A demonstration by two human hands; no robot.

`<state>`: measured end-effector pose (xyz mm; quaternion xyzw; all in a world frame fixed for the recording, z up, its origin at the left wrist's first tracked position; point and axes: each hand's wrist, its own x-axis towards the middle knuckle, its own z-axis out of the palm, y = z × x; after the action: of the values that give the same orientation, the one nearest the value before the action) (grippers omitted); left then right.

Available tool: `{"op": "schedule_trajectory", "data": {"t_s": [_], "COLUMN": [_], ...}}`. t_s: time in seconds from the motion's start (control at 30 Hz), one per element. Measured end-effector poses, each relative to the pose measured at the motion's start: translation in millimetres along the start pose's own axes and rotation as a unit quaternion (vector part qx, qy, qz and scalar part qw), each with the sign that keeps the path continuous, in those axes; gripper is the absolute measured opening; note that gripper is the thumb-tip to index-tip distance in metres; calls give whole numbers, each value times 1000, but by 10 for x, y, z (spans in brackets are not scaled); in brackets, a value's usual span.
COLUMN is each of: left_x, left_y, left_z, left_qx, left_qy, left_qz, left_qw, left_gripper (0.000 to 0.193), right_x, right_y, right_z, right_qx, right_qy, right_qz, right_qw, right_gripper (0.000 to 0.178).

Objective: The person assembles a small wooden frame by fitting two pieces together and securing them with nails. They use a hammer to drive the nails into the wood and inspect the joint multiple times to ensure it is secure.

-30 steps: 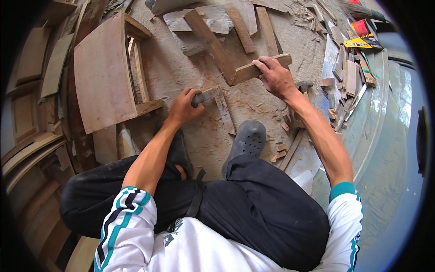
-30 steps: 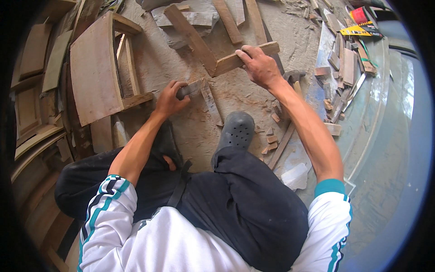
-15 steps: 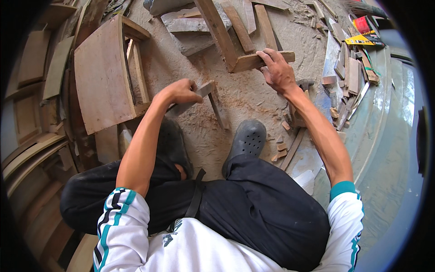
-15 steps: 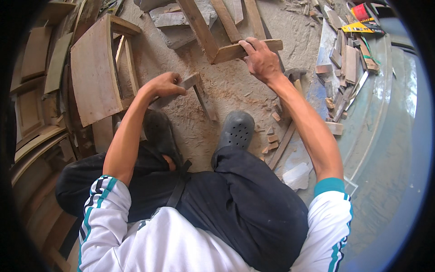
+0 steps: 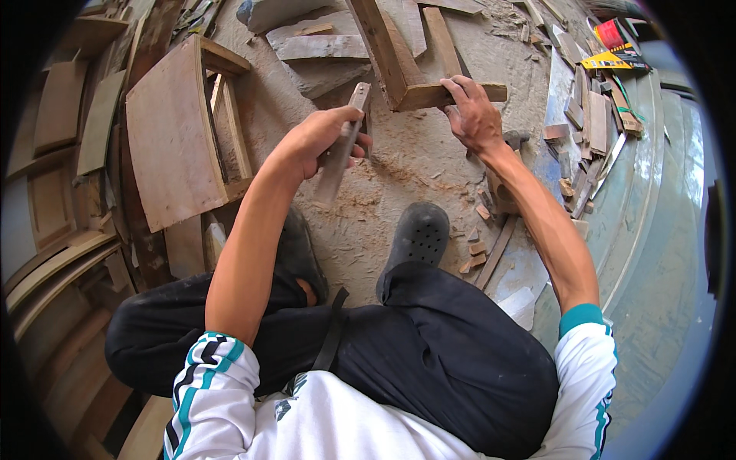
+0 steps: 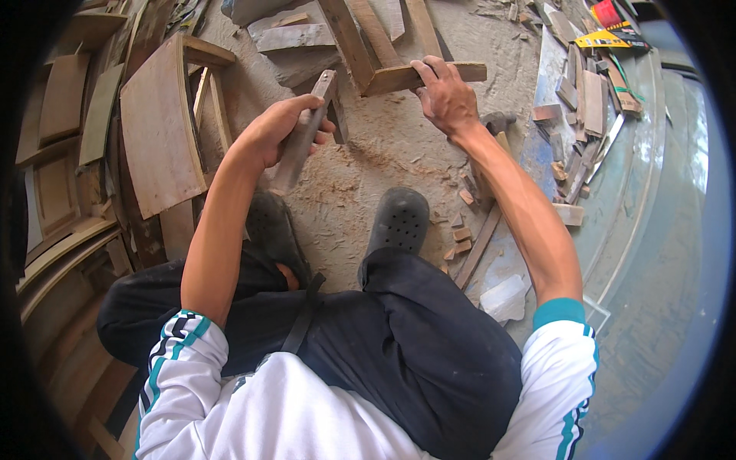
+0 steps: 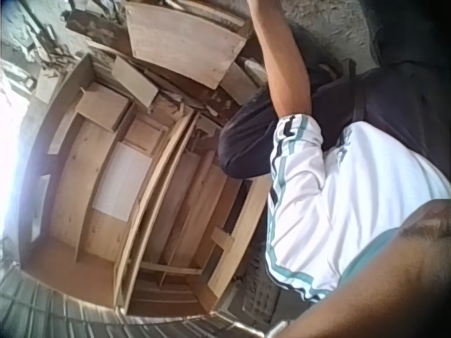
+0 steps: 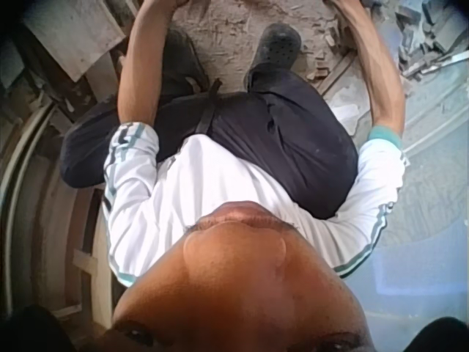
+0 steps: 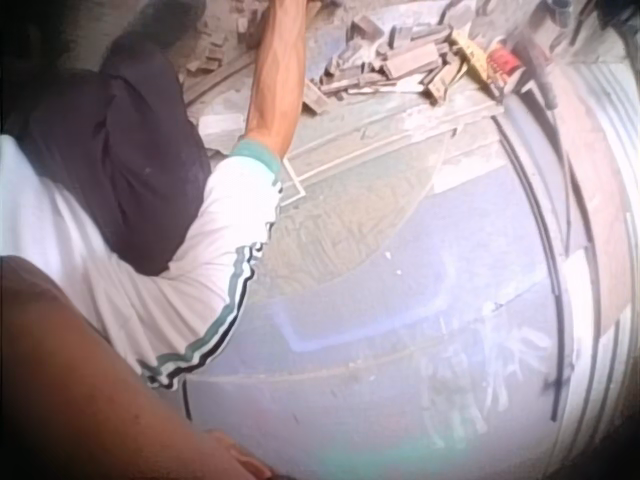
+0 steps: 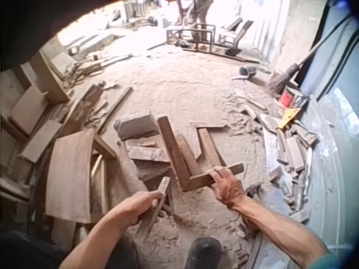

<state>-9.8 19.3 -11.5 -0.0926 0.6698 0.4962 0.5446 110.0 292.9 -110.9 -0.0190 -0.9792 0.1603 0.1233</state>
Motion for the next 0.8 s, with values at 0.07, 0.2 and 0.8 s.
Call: {"op": "schedule_trajectory", "data": {"t_s": [0.07,0.2,0.8], "left_x": [-98,40,669], "left_y": [51,-221,-1435], "left_z": [128,284,305], "left_qx": [74,279,344], "left_qy": [8,131,243], "left_qz": [23,132,188], "left_qw": [997,942,887], "left_gripper": [41,58,65], "right_x": [-56,-177,-251], "right_y": [44,130,-113], "right_z": [23,94,-9], "right_qx": [-5,-15,-33], "right_qy": [-16,-42,-24], "right_qz": [12,16,-129], "right_qw": [1000,999,991], "right_gripper": [55,55,56]}}
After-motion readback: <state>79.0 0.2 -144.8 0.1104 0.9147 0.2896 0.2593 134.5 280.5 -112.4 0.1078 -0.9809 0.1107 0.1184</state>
